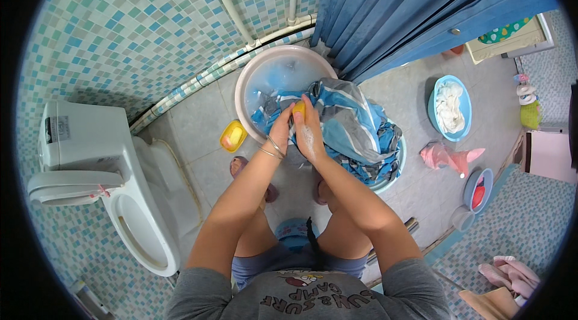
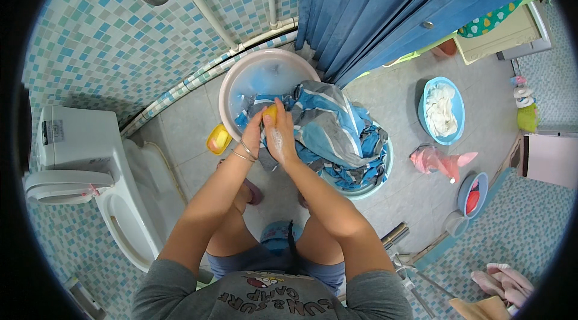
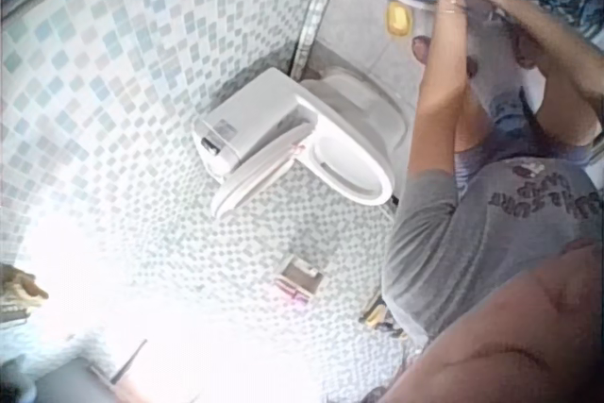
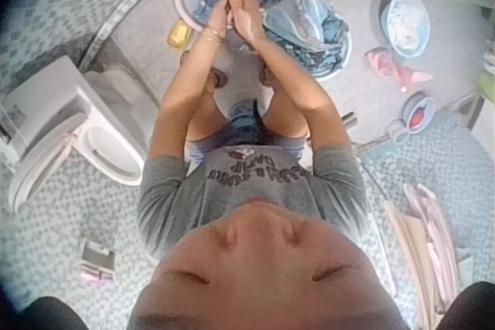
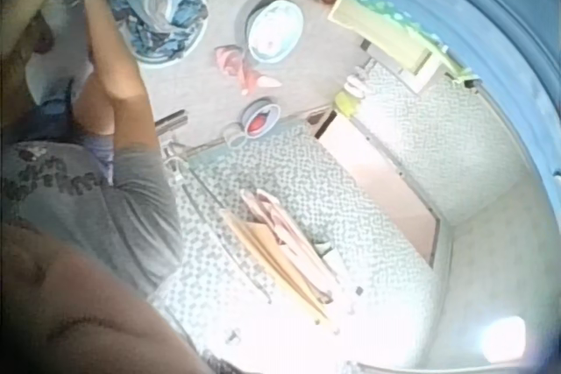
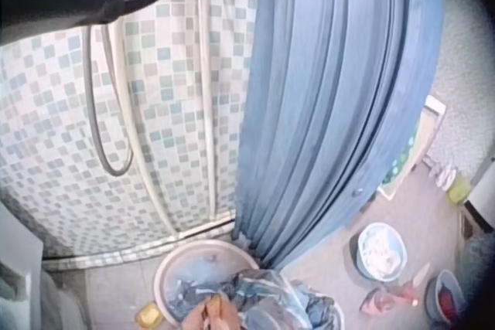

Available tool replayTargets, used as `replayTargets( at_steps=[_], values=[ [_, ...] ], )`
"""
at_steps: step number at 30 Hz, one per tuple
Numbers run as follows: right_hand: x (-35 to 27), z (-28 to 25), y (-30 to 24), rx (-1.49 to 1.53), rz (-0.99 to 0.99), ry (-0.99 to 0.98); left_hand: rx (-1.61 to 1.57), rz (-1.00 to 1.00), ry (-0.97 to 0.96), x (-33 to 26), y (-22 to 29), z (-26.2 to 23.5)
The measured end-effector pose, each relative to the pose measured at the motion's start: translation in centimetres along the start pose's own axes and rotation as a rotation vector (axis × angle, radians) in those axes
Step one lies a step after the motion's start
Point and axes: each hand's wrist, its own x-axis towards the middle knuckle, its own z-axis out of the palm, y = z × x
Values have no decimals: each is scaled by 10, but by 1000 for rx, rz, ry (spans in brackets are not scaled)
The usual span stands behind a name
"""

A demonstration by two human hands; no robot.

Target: The person is squatting in a bathroom and hand-washing a blue and grey garment in a white basin filled with water. They use a yellow bar of soap to scrub the fabric, repeatedly rubbing and wringing the item to clean it.

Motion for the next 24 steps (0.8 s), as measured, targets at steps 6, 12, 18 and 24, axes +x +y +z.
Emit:
replayTargets(
  at_steps=[6,12,18,24],
  values=[
    [42,-14,51,-99,375,396,-158,-171,159,-22,-7,35],
    [22,-105,154,-568,669,336,-73,-145,116,-21,31,16],
    [22,-89,121,-1029,416,-32,-112,-92,120,-17,37,4],
    [35,-52,111,-723,-233,-156,120,-15,274,-16,54,3]
  ],
)
